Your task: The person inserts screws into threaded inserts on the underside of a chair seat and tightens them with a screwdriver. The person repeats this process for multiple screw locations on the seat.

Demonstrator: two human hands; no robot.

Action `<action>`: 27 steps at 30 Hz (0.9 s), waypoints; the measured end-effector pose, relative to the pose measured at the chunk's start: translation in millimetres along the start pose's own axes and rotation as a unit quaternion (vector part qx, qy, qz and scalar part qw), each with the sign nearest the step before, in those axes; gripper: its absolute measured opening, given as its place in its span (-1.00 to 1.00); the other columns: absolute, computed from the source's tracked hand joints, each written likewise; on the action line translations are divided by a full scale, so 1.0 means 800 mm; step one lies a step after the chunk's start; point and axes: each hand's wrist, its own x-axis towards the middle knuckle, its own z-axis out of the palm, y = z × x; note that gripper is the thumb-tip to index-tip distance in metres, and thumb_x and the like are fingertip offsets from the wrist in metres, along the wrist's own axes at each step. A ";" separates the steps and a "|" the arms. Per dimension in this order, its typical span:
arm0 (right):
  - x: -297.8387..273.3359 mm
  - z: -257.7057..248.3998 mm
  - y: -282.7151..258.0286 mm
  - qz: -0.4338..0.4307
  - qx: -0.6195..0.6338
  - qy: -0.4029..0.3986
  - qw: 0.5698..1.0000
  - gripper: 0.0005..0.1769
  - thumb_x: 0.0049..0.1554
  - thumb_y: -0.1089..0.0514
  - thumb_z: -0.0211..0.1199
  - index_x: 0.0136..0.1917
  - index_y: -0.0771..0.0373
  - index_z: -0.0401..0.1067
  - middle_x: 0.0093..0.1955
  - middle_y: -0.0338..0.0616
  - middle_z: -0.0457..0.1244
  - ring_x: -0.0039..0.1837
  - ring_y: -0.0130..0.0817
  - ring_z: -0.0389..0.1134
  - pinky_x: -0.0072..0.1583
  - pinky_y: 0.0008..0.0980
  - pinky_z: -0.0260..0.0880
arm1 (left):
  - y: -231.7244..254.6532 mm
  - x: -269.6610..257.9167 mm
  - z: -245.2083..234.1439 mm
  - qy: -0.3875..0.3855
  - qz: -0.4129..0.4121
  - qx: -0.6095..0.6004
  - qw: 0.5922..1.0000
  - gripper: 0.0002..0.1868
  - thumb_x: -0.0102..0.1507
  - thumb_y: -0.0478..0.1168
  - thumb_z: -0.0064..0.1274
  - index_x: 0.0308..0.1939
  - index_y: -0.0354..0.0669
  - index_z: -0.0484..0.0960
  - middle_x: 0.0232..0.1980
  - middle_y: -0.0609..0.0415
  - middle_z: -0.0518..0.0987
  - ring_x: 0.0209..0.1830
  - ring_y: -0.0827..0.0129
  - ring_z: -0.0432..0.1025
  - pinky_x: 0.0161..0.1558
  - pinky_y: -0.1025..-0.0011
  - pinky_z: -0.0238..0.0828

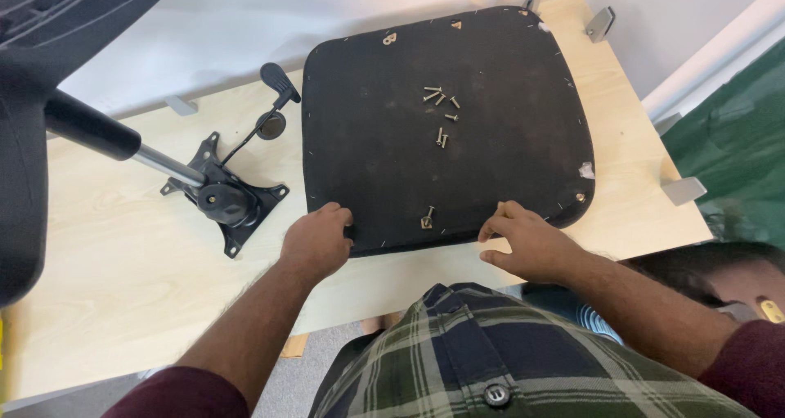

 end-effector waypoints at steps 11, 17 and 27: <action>0.027 0.006 -0.007 0.066 0.013 0.010 0.998 -0.80 0.16 -0.10 0.28 -0.06 0.01 0.42 0.09 -0.25 0.15 0.21 -0.30 0.27 0.24 -0.19 0.35 | -0.020 0.016 -0.011 -0.007 0.063 0.001 0.998 -0.78 0.25 -0.18 0.16 -0.03 -0.04 0.67 0.08 0.10 0.56 0.14 0.13 0.48 0.13 0.14 0.45; 0.043 0.012 -0.017 0.117 0.044 0.049 0.991 -0.89 0.13 0.14 0.30 -0.20 0.10 0.40 0.00 -0.20 0.17 0.09 -0.24 0.29 0.12 -0.18 0.36 | -0.040 0.026 -0.014 -0.040 0.109 0.024 0.993 -0.82 0.29 -0.17 0.10 -0.05 -0.07 0.67 0.05 0.07 0.57 0.09 0.11 0.50 0.09 0.13 0.47; 0.047 0.015 -0.032 0.172 0.030 0.063 0.983 -0.90 0.11 0.27 0.23 -0.24 0.16 0.38 -0.02 -0.19 0.18 0.13 -0.20 0.28 0.12 -0.14 0.34 | -0.049 0.043 -0.025 -0.047 0.127 0.025 0.990 -0.83 0.34 -0.16 0.05 -0.10 -0.05 0.73 0.03 0.06 0.59 0.06 0.09 0.53 0.08 0.12 0.49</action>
